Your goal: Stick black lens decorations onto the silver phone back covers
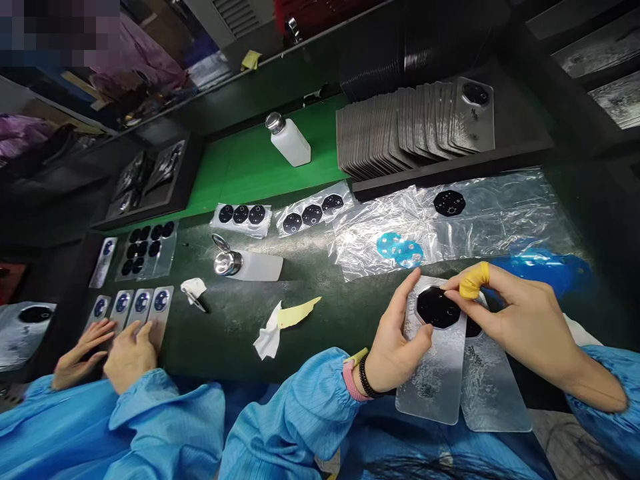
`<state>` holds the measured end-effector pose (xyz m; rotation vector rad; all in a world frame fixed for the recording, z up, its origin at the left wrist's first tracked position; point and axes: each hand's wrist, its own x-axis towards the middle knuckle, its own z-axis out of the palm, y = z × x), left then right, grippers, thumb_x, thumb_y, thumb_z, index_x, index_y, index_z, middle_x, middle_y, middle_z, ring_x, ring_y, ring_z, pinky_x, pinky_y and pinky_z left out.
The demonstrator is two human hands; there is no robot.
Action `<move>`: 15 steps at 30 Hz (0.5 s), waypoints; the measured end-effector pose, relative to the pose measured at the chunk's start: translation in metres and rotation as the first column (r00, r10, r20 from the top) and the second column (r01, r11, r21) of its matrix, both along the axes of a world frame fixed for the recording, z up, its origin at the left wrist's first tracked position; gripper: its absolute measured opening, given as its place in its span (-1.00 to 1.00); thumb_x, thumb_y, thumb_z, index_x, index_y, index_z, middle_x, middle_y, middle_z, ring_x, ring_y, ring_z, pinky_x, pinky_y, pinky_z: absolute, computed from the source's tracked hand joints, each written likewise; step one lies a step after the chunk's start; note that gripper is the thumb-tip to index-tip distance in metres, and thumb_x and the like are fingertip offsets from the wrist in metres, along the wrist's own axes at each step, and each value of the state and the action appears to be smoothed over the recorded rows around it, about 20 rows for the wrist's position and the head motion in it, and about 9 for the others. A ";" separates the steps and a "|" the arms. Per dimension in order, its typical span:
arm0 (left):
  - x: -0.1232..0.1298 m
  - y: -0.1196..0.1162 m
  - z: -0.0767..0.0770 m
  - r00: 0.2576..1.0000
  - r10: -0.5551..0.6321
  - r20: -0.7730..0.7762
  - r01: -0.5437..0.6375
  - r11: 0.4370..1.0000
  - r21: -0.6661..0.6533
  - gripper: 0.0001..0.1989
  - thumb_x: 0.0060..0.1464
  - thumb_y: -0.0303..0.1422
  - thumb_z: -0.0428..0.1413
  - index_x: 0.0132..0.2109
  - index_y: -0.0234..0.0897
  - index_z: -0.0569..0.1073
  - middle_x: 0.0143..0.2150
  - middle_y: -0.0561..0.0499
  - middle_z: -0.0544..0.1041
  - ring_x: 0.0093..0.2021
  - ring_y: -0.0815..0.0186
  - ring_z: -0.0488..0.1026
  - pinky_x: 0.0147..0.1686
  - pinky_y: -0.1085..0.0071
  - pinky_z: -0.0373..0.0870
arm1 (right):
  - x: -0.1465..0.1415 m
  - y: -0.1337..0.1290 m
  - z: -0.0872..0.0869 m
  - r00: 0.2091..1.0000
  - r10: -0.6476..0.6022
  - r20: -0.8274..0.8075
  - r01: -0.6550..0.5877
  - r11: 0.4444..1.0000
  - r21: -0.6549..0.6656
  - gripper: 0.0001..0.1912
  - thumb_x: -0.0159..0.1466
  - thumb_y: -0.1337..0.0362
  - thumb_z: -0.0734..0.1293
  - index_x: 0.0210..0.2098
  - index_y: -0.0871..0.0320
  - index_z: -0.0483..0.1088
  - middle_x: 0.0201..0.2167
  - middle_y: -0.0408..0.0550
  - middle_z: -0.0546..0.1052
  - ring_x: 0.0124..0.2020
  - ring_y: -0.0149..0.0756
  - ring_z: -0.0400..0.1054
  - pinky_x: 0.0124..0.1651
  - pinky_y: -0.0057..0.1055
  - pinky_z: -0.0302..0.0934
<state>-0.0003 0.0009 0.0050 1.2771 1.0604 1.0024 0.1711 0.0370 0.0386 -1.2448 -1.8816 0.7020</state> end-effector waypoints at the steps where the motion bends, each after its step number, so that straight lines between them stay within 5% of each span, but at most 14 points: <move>1: 0.000 0.000 0.000 1.000 -0.001 0.000 0.001 1.000 0.001 -0.34 0.07 -0.52 0.09 0.30 -0.13 0.18 0.32 -0.03 0.30 0.31 0.13 0.22 0.28 0.26 0.18 | -0.001 0.000 0.000 1.000 0.000 -0.003 0.000 1.000 0.002 -0.76 0.26 0.44 0.24 -0.48 0.03 0.18 -0.46 -0.15 0.52 -0.41 -0.27 0.49 -0.38 -0.39 0.44; 15: 0.000 0.000 0.001 1.000 -0.012 -0.016 0.012 1.000 0.005 -0.39 0.13 -0.40 0.11 0.31 -0.16 0.16 0.31 -0.07 0.31 0.32 0.06 0.19 0.27 0.20 0.20 | -0.001 -0.002 -0.002 1.000 -0.009 -0.018 0.009 1.000 0.029 -0.74 0.27 0.48 0.25 -0.48 0.05 0.19 -0.44 -0.17 0.53 -0.38 -0.29 0.50 -0.39 -0.43 0.43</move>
